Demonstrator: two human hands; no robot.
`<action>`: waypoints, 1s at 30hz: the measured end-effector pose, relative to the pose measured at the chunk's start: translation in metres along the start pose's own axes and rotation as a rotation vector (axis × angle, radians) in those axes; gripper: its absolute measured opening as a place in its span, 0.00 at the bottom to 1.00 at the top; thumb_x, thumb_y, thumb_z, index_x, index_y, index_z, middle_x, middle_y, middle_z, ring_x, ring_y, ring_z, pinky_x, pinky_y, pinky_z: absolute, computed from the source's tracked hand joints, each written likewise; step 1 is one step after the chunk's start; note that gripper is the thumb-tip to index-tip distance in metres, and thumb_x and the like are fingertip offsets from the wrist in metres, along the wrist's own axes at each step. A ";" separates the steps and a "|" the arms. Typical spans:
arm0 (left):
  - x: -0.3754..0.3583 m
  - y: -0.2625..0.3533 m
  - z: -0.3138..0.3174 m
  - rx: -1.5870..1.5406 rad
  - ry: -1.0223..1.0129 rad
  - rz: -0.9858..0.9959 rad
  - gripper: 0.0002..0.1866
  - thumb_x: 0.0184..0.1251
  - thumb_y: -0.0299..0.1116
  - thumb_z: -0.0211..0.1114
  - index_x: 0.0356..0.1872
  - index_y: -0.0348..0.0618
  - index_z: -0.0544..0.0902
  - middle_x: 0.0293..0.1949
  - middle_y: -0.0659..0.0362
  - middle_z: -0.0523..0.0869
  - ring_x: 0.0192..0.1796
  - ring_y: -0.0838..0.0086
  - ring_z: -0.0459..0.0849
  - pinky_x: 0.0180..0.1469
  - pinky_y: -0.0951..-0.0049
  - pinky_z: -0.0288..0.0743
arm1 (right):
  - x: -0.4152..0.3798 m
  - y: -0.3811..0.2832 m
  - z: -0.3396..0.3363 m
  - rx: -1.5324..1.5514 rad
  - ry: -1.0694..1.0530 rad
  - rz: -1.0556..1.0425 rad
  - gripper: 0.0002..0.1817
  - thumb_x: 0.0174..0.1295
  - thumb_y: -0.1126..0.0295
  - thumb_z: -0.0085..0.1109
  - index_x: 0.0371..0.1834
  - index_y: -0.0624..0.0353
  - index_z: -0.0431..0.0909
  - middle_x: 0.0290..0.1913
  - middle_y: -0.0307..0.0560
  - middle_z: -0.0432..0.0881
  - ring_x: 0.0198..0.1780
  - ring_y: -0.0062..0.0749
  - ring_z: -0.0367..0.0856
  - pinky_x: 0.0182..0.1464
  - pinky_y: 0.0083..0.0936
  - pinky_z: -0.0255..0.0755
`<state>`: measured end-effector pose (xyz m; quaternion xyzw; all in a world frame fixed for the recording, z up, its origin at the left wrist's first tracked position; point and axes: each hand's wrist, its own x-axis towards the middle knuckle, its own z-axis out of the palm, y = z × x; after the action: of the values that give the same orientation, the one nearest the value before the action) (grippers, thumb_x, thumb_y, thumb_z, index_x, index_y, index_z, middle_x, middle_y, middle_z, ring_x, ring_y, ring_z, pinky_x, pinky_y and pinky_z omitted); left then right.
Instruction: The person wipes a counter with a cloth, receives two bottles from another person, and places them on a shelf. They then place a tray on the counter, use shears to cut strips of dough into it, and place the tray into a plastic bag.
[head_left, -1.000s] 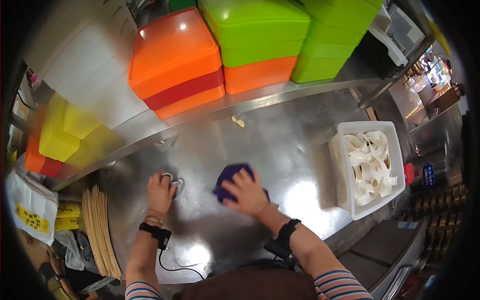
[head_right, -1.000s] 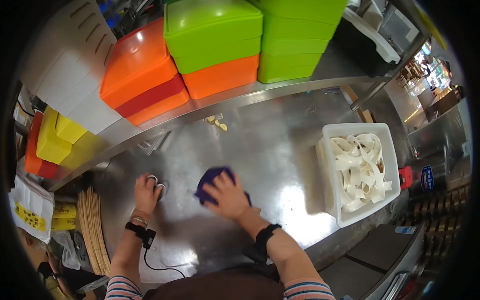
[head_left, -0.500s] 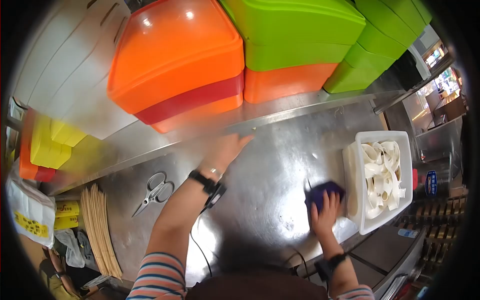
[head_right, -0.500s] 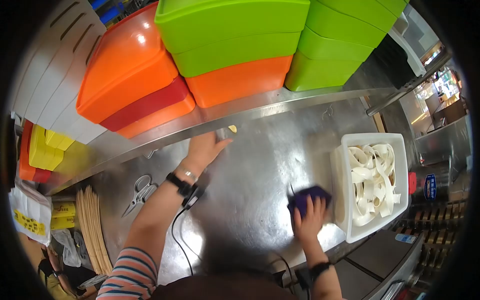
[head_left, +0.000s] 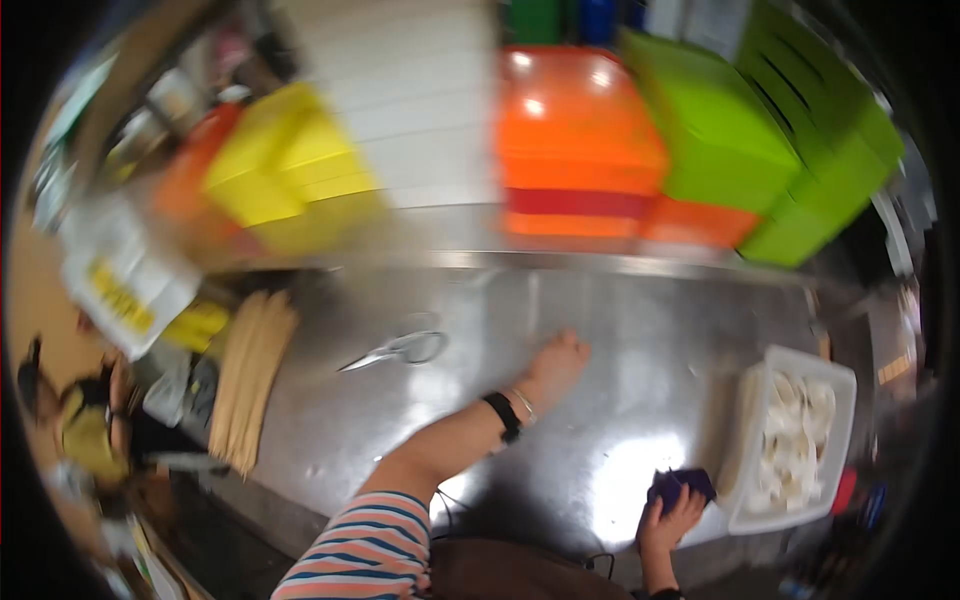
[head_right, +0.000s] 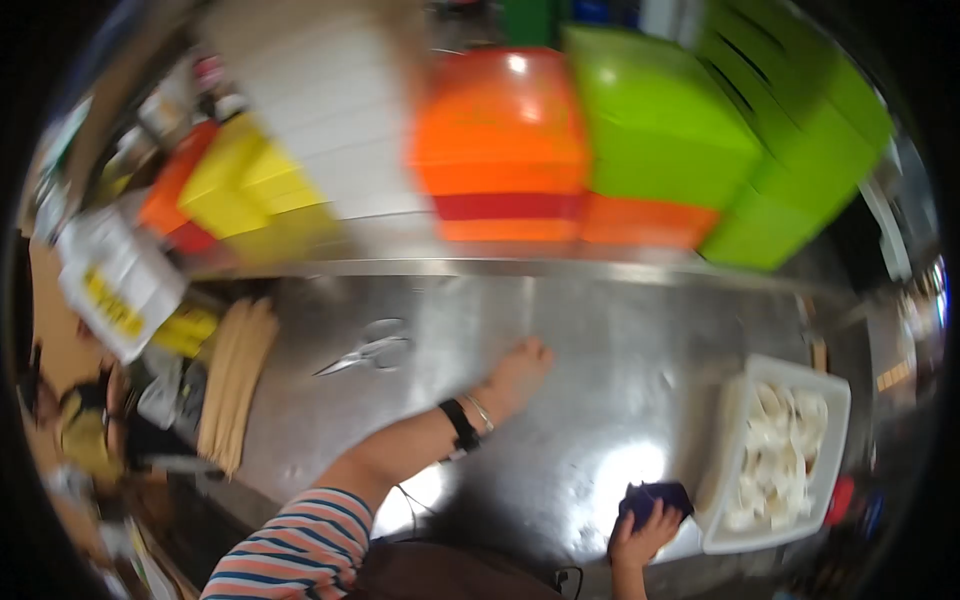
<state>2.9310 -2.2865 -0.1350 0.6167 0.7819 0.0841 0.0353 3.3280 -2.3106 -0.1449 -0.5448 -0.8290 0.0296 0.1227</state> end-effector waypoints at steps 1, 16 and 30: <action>-0.018 -0.001 0.004 -0.057 -0.009 -0.059 0.09 0.56 0.24 0.57 0.39 0.41 0.78 0.38 0.47 0.79 0.38 0.59 0.84 0.38 0.68 0.81 | -0.001 0.004 0.007 -0.019 0.034 -0.023 0.33 0.61 0.55 0.52 0.66 0.63 0.61 0.65 0.68 0.61 0.68 0.66 0.55 0.69 0.58 0.44; -0.444 -0.083 -0.102 -2.420 1.040 -0.692 0.19 0.75 0.45 0.48 0.37 0.39 0.76 0.38 0.53 0.78 0.27 0.80 0.73 0.18 0.87 0.64 | -0.016 -0.257 -0.003 0.250 -0.426 -1.260 0.28 0.50 0.55 0.64 0.53 0.56 0.75 0.55 0.57 0.69 0.64 0.61 0.60 0.62 0.65 0.51; -0.858 -0.008 -0.198 0.687 1.170 -1.721 0.07 0.73 0.30 0.48 0.42 0.39 0.74 0.40 0.54 0.77 0.37 0.67 0.76 0.42 0.71 0.73 | -0.088 -0.406 0.042 0.142 -0.359 -1.532 0.33 0.52 0.56 0.58 0.61 0.60 0.66 0.63 0.63 0.63 0.69 0.65 0.53 0.67 0.64 0.44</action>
<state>3.0954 -3.1384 0.0169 -0.2940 0.8285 0.0888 -0.4682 2.9875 -2.5513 -0.1263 0.2002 -0.9767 0.0769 0.0077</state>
